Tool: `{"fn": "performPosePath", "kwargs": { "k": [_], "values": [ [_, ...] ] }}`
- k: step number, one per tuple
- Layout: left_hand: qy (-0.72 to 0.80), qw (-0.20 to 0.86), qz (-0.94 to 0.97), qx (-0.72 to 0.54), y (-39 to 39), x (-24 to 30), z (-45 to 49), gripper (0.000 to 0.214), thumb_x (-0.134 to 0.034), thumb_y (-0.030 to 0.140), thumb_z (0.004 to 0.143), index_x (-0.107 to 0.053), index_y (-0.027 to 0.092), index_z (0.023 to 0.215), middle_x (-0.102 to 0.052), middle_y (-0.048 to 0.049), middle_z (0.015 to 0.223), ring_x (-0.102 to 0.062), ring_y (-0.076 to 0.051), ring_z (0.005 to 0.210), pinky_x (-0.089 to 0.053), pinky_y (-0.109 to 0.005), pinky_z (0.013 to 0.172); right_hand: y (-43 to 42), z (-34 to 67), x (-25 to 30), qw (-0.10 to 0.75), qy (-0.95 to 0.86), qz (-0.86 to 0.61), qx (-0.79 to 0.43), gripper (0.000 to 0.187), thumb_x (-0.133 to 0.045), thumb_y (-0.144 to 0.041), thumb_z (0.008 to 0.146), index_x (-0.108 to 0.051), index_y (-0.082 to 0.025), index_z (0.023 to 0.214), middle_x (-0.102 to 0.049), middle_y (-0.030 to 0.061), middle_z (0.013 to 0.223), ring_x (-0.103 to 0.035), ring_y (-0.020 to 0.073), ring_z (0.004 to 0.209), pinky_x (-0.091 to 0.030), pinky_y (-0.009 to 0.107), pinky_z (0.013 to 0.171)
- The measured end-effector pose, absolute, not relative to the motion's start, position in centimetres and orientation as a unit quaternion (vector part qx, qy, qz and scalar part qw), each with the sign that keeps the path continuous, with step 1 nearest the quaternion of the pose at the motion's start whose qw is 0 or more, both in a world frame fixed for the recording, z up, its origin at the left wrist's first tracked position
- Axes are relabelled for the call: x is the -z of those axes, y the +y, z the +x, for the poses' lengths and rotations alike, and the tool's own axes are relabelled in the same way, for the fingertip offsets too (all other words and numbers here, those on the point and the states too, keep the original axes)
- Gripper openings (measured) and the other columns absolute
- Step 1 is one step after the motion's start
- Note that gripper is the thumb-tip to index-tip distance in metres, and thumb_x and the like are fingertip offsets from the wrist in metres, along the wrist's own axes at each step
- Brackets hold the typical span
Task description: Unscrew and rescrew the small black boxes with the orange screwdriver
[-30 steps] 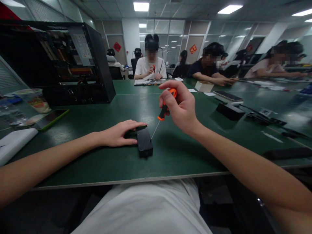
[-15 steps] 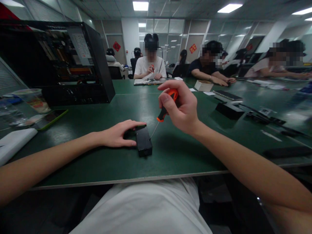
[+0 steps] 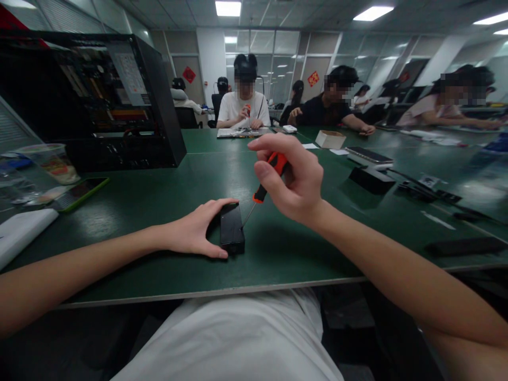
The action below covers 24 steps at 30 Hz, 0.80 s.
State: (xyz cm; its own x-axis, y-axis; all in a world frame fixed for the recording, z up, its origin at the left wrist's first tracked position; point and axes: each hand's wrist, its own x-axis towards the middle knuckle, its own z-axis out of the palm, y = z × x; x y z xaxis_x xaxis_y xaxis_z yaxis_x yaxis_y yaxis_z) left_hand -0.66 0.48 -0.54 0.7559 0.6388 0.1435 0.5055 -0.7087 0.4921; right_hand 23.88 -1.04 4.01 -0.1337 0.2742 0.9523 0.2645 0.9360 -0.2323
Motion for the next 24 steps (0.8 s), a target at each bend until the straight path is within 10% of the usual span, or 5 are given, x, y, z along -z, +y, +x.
{"fn": "performPosePath", "kwargs": {
  "k": [9, 24],
  "values": [
    [0.292, 0.217, 0.917, -0.162, 0.8, 0.6, -0.7, 0.113, -0.086, 0.065, 0.063, -0.035, 0.021, 0.154, -0.054, -0.0189, 0.140, -0.054, -0.040, 0.127, -0.042, -0.053, 0.107, -1.0, 21.6, -3.0, 0.639, -0.718, -0.178, -0.211, 0.028, -0.054, -0.044, 0.097, -0.038, -0.033, 0.117, -0.061, 0.0004, 0.099, -0.050, 0.0120, 0.062, -0.049, 0.030, 0.059],
    [0.292, 0.209, 0.919, -0.162, 0.9, 0.6, -0.8, 0.114, -0.084, 0.068, 0.062, -0.035, 0.022, 0.154, -0.056, -0.0189, 0.138, -0.056, -0.040, 0.124, -0.045, -0.054, 0.105, -1.7, 22.1, -3.9, 0.615, -0.728, -0.214, -0.215, 0.044, -0.070, -0.050, 0.088, -0.049, -0.035, 0.123, -0.066, 0.0008, 0.093, -0.065, 0.0176, 0.077, -0.059, 0.038, 0.072]
  ]
}}
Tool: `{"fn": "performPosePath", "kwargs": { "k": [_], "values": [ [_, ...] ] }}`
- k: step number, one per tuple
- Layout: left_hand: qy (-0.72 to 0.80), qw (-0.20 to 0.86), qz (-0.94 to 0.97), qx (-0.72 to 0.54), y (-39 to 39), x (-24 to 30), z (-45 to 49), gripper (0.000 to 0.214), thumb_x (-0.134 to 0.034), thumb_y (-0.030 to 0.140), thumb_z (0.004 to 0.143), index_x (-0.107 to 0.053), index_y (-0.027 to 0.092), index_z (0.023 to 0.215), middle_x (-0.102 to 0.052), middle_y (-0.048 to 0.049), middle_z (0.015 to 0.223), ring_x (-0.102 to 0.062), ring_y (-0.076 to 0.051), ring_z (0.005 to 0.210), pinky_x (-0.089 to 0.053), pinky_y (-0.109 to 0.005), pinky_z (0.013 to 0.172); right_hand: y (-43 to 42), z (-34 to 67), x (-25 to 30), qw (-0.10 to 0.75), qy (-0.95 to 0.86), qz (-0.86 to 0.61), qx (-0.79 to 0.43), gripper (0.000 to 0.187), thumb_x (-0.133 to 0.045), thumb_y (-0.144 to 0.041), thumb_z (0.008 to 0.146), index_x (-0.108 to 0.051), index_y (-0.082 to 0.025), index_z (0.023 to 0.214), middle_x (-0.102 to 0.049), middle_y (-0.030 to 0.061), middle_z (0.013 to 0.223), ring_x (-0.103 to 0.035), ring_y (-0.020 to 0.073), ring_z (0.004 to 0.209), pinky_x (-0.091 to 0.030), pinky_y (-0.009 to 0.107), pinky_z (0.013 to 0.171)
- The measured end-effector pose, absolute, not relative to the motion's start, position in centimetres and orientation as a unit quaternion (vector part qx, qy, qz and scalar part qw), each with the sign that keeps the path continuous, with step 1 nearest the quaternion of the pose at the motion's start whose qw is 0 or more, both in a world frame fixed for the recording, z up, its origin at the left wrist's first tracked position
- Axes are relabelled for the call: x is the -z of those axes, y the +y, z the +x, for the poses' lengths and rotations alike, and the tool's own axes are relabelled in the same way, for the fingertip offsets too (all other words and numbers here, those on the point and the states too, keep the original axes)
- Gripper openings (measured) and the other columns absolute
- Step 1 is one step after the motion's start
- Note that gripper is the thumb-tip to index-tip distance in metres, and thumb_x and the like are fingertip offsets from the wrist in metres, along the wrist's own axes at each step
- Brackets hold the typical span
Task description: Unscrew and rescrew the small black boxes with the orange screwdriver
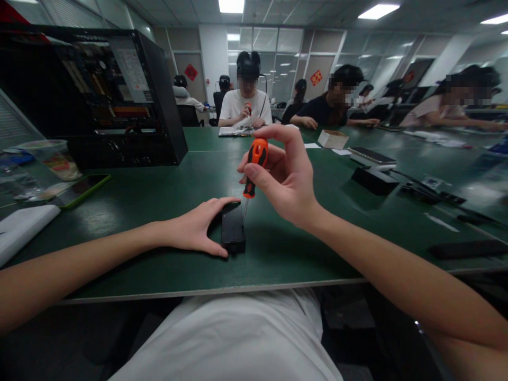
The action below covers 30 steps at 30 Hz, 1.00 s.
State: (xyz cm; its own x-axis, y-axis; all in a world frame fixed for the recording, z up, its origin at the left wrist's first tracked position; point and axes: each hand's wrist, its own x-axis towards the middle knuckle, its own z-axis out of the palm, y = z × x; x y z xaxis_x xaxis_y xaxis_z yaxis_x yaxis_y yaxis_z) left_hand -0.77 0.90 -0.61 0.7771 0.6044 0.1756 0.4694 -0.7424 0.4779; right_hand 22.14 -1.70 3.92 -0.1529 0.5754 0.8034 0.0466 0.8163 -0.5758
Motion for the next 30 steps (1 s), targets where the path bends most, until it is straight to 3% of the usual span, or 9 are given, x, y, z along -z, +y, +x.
{"fn": "performPosePath", "kwargs": {
  "k": [10, 15, 21, 30],
  "values": [
    [0.292, 0.209, 0.920, -0.159, 0.8, 0.4, -0.8, 0.114, -0.086, 0.066, 0.063, -0.035, 0.021, 0.154, -0.054, -0.0201, 0.141, -0.055, -0.040, 0.125, -0.044, -0.055, 0.105, -1.3, 22.4, -4.0, 0.587, -0.754, -0.203, -0.215, 0.037, -0.062, -0.046, 0.093, -0.049, -0.033, 0.125, -0.065, 0.0038, 0.100, -0.065, 0.0209, 0.095, -0.057, 0.036, 0.076],
    [0.284, 0.208, 0.921, -0.165, 0.8, 0.3, -0.9, 0.113, -0.085, 0.066, 0.063, -0.036, 0.020, 0.153, -0.054, -0.0197, 0.142, -0.055, -0.040, 0.125, -0.044, -0.055, 0.106, -0.8, 22.7, -3.4, 0.559, -0.773, -0.177, -0.243, 0.037, -0.049, -0.045, 0.100, -0.042, -0.036, 0.136, -0.064, 0.0028, 0.097, -0.063, 0.0189, 0.092, -0.056, 0.034, 0.074],
    [0.288, 0.190, 0.927, -0.145, 0.9, 0.5, -0.9, 0.116, -0.082, 0.071, 0.064, -0.032, 0.020, 0.155, -0.051, -0.0190, 0.145, -0.053, -0.040, 0.129, -0.042, -0.053, 0.109, 0.0, 22.4, -2.7, 0.564, -0.783, -0.171, -0.202, 0.064, -0.074, -0.041, 0.086, -0.037, -0.034, 0.138, -0.061, 0.0013, 0.098, -0.062, 0.0168, 0.088, -0.056, 0.035, 0.081],
    [0.293, 0.195, 0.926, -0.140, 0.7, 0.3, -1.0, 0.115, -0.083, 0.069, 0.065, -0.031, 0.021, 0.156, -0.051, -0.0182, 0.146, -0.051, -0.039, 0.130, -0.041, -0.053, 0.111, -0.8, 22.6, -3.1, 0.532, -0.788, -0.181, -0.251, 0.061, -0.066, -0.038, 0.093, -0.033, -0.032, 0.144, -0.064, 0.0002, 0.090, -0.065, 0.0163, 0.081, -0.056, 0.034, 0.074]
  ]
}}
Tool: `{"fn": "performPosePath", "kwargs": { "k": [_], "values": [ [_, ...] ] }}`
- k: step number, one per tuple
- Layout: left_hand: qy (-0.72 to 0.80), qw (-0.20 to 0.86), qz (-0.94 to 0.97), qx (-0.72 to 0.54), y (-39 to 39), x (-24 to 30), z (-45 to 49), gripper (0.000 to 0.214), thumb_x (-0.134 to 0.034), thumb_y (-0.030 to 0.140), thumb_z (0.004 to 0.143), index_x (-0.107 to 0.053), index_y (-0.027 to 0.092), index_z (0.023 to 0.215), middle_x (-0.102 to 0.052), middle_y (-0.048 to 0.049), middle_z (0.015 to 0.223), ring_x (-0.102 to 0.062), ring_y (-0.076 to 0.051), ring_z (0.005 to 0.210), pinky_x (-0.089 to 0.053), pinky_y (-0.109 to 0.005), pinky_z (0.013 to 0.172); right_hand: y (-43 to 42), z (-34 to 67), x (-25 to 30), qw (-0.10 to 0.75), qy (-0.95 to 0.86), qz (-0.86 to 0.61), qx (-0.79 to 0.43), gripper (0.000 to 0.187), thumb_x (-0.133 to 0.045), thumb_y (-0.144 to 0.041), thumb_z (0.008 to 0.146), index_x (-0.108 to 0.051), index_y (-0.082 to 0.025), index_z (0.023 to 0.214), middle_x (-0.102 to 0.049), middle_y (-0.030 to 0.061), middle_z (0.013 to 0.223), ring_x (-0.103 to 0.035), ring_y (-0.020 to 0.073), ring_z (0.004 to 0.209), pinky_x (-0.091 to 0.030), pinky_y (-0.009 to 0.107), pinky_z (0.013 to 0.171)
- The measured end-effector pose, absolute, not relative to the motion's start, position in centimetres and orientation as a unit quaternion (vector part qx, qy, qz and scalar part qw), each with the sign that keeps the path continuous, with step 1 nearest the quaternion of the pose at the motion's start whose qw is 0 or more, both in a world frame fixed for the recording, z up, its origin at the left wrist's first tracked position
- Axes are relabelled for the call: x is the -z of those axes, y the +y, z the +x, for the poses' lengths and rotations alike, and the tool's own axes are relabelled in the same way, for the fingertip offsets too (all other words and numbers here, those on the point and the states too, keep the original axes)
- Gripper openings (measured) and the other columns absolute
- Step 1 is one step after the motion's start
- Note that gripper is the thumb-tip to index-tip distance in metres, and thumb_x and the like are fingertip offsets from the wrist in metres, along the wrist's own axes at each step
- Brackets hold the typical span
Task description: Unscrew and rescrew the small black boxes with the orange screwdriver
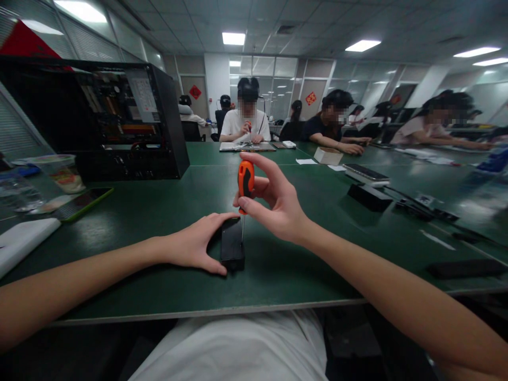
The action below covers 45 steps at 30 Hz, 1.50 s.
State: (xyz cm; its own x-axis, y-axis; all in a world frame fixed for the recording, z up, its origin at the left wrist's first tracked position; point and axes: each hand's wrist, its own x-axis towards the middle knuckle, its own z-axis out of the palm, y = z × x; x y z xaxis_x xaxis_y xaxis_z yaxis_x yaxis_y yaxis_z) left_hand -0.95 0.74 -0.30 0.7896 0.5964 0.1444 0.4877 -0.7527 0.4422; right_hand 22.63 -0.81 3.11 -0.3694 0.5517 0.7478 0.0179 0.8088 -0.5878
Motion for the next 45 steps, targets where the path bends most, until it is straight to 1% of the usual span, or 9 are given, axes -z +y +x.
{"fn": "performPosePath", "kwargs": {
  "k": [4, 9, 11, 20, 25, 29, 32, 40, 45],
  "values": [
    [0.287, 0.193, 0.928, -0.140, 0.8, 0.3, -1.0, 0.115, -0.082, 0.068, 0.065, -0.030, 0.021, 0.156, -0.051, -0.0183, 0.146, -0.052, -0.039, 0.129, -0.042, -0.053, 0.110, -0.8, 22.8, -3.1, 0.515, -0.808, -0.143, -0.250, 0.056, -0.060, -0.037, 0.097, -0.030, -0.035, 0.145, -0.063, -0.0005, 0.086, -0.066, 0.0164, 0.078, -0.057, 0.035, 0.073],
    [0.287, 0.188, 0.927, -0.149, 1.0, 0.7, -1.0, 0.116, -0.082, 0.071, 0.064, -0.031, 0.021, 0.156, -0.052, -0.0183, 0.143, -0.054, -0.039, 0.127, -0.043, -0.053, 0.109, -0.2, 22.6, -2.8, 0.560, -0.803, -0.155, -0.132, 0.074, -0.078, -0.039, 0.083, -0.035, -0.036, 0.143, -0.060, 0.0003, 0.094, -0.064, 0.0159, 0.078, -0.058, 0.034, 0.074],
    [0.290, 0.189, 0.926, -0.149, 1.0, 0.7, -1.0, 0.116, -0.082, 0.071, 0.064, -0.030, 0.022, 0.156, -0.052, -0.0178, 0.143, -0.053, -0.039, 0.127, -0.043, -0.053, 0.109, -0.1, 22.5, -2.8, 0.561, -0.802, -0.174, -0.112, 0.074, -0.078, -0.042, 0.083, -0.035, -0.036, 0.143, -0.060, 0.0009, 0.096, -0.064, 0.0155, 0.077, -0.058, 0.034, 0.074],
    [0.290, 0.188, 0.928, -0.142, 0.7, 0.2, -0.8, 0.116, -0.082, 0.069, 0.065, -0.031, 0.018, 0.156, -0.054, -0.0194, 0.142, -0.054, -0.039, 0.126, -0.044, -0.053, 0.108, -0.7, 22.5, -2.7, 0.553, -0.801, -0.185, -0.136, 0.066, -0.064, -0.040, 0.094, -0.029, -0.035, 0.150, -0.062, 0.0051, 0.105, -0.065, 0.0147, 0.075, -0.060, 0.034, 0.071],
    [0.289, 0.185, 0.928, -0.144, 0.7, 0.3, -0.9, 0.116, -0.081, 0.071, 0.065, -0.031, 0.019, 0.155, -0.053, -0.0186, 0.142, -0.054, -0.039, 0.127, -0.044, -0.052, 0.108, -0.4, 22.7, -2.7, 0.556, -0.808, -0.169, -0.099, 0.062, -0.065, -0.033, 0.092, -0.035, -0.035, 0.146, -0.062, 0.0031, 0.098, -0.063, 0.0155, 0.078, -0.059, 0.034, 0.073],
    [0.290, 0.180, 0.930, -0.139, 0.9, 0.5, -1.0, 0.116, -0.081, 0.072, 0.065, -0.030, 0.021, 0.156, -0.052, -0.0182, 0.144, -0.053, -0.039, 0.128, -0.043, -0.052, 0.109, -0.4, 22.8, -2.5, 0.560, -0.804, -0.188, -0.070, 0.066, -0.064, -0.037, 0.093, -0.032, -0.036, 0.151, -0.062, 0.0052, 0.106, -0.061, 0.0158, 0.078, -0.059, 0.035, 0.073],
    [0.291, 0.177, 0.930, -0.136, 0.9, 0.5, -1.0, 0.116, -0.081, 0.071, 0.066, -0.029, 0.020, 0.156, -0.051, -0.0188, 0.145, -0.053, -0.039, 0.129, -0.043, -0.052, 0.110, -0.2, 22.9, -2.3, 0.553, -0.807, -0.192, -0.079, 0.071, -0.062, -0.038, 0.094, -0.026, -0.036, 0.155, -0.061, 0.0036, 0.101, -0.060, 0.0158, 0.078, -0.059, 0.036, 0.074],
    [0.289, 0.189, 0.927, -0.147, 0.9, 0.4, -1.0, 0.115, -0.082, 0.071, 0.064, -0.032, 0.020, 0.155, -0.052, -0.0191, 0.145, -0.053, -0.039, 0.130, -0.042, -0.053, 0.110, 0.1, 23.5, -2.9, 0.528, -0.818, -0.187, -0.130, 0.070, -0.065, -0.040, 0.093, -0.030, -0.036, 0.154, -0.060, 0.0017, 0.093, -0.063, 0.0156, 0.077, -0.059, 0.033, 0.070],
    [0.293, 0.190, 0.926, -0.143, 0.8, 0.3, -1.0, 0.115, -0.082, 0.071, 0.064, -0.032, 0.020, 0.155, -0.053, -0.0190, 0.143, -0.053, -0.039, 0.129, -0.043, -0.053, 0.109, 0.5, 23.2, -3.0, 0.569, -0.785, -0.209, -0.128, 0.067, -0.060, -0.047, 0.095, -0.027, -0.038, 0.152, -0.063, 0.0043, 0.101, -0.064, 0.0178, 0.081, -0.061, 0.038, 0.075]
  ]
}}
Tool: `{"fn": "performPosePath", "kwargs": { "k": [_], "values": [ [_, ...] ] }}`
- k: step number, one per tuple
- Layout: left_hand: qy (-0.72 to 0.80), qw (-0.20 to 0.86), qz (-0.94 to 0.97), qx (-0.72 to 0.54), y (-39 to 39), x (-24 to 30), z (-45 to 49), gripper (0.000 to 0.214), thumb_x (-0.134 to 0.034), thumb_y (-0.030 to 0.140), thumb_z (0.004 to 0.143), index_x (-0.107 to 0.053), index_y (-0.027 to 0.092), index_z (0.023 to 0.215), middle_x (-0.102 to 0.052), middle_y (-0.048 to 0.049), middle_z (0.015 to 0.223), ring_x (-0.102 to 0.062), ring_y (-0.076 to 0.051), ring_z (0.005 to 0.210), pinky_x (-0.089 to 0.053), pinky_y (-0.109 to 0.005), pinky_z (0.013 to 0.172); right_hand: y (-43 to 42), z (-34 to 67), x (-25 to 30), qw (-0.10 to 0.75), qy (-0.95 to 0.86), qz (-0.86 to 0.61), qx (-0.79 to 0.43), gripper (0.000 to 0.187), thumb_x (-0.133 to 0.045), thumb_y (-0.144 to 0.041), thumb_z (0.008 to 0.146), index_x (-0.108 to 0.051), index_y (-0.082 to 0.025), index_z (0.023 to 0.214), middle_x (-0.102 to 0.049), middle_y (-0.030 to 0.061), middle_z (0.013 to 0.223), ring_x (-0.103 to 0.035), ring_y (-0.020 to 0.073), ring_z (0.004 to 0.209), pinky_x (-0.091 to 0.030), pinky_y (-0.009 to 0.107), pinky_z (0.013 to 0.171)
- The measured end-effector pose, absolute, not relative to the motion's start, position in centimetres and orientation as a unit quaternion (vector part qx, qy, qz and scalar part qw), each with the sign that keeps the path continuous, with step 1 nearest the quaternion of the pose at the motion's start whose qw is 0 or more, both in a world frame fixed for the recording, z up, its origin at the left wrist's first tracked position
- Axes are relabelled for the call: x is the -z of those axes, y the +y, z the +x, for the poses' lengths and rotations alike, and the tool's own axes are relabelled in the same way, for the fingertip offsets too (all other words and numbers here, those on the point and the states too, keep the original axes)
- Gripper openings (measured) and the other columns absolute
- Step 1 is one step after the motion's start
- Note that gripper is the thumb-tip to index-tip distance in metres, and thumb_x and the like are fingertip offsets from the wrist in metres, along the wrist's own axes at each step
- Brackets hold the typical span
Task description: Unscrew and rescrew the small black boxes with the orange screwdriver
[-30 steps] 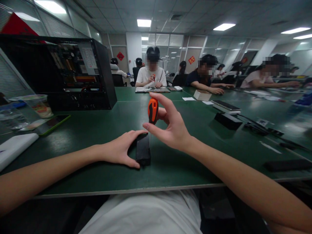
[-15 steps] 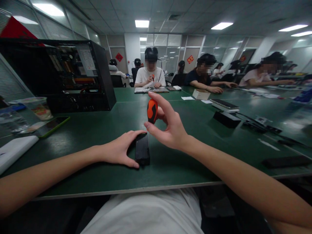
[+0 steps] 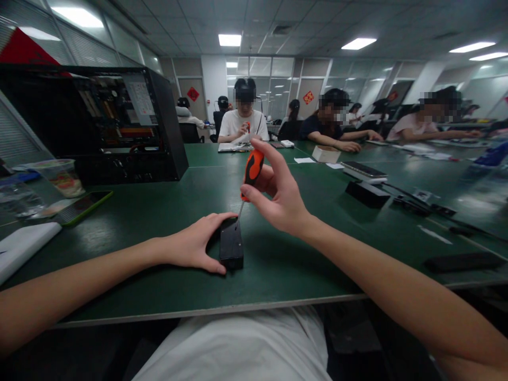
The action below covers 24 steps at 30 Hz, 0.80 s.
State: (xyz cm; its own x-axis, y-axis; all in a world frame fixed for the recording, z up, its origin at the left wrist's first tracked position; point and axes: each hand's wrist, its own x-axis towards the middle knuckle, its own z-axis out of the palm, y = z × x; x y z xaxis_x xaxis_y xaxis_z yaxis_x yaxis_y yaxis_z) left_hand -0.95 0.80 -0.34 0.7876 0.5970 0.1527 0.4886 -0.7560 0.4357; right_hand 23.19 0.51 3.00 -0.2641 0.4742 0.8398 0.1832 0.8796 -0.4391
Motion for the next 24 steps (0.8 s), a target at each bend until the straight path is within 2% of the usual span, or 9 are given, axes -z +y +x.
{"fn": "performPosePath", "kwargs": {
  "k": [2, 6, 18, 24],
  "values": [
    [0.291, 0.192, 0.926, -0.145, 0.8, 0.3, -0.9, 0.115, -0.083, 0.069, 0.064, -0.033, 0.020, 0.155, -0.054, -0.0188, 0.142, -0.053, -0.039, 0.128, -0.043, -0.052, 0.109, 0.8, 23.0, -2.8, 0.582, -0.776, -0.211, -0.121, 0.065, -0.059, -0.047, 0.096, -0.026, -0.038, 0.152, -0.062, 0.0049, 0.105, -0.065, 0.0182, 0.085, -0.061, 0.040, 0.079],
    [0.286, 0.197, 0.926, -0.150, 0.8, 0.4, -0.9, 0.114, -0.083, 0.070, 0.064, -0.033, 0.021, 0.154, -0.054, -0.0186, 0.143, -0.054, -0.039, 0.128, -0.043, -0.053, 0.109, 0.8, 22.4, -2.2, 0.584, -0.775, -0.207, -0.126, 0.065, -0.058, -0.042, 0.097, -0.023, -0.037, 0.152, -0.062, 0.0040, 0.099, -0.066, 0.0196, 0.087, -0.061, 0.042, 0.080],
    [0.281, 0.186, 0.929, -0.154, 0.9, 0.4, -0.8, 0.113, -0.083, 0.070, 0.064, -0.035, 0.017, 0.153, -0.053, -0.0208, 0.144, -0.054, -0.039, 0.130, -0.043, -0.053, 0.110, 0.4, 21.3, -1.3, 0.578, -0.783, -0.167, -0.155, 0.064, -0.061, -0.038, 0.096, -0.022, -0.034, 0.147, -0.063, 0.0038, 0.101, -0.068, 0.0186, 0.089, -0.062, 0.040, 0.081],
    [0.287, 0.189, 0.926, -0.158, 0.8, 0.4, -0.8, 0.112, -0.085, 0.067, 0.063, -0.037, 0.020, 0.152, -0.054, -0.0199, 0.142, -0.055, -0.039, 0.127, -0.044, -0.054, 0.108, 0.3, 21.5, -1.7, 0.572, -0.791, -0.151, -0.158, 0.060, -0.062, -0.035, 0.096, -0.025, -0.030, 0.142, -0.064, 0.0041, 0.100, -0.067, 0.0179, 0.088, -0.062, 0.038, 0.080]
  ]
}}
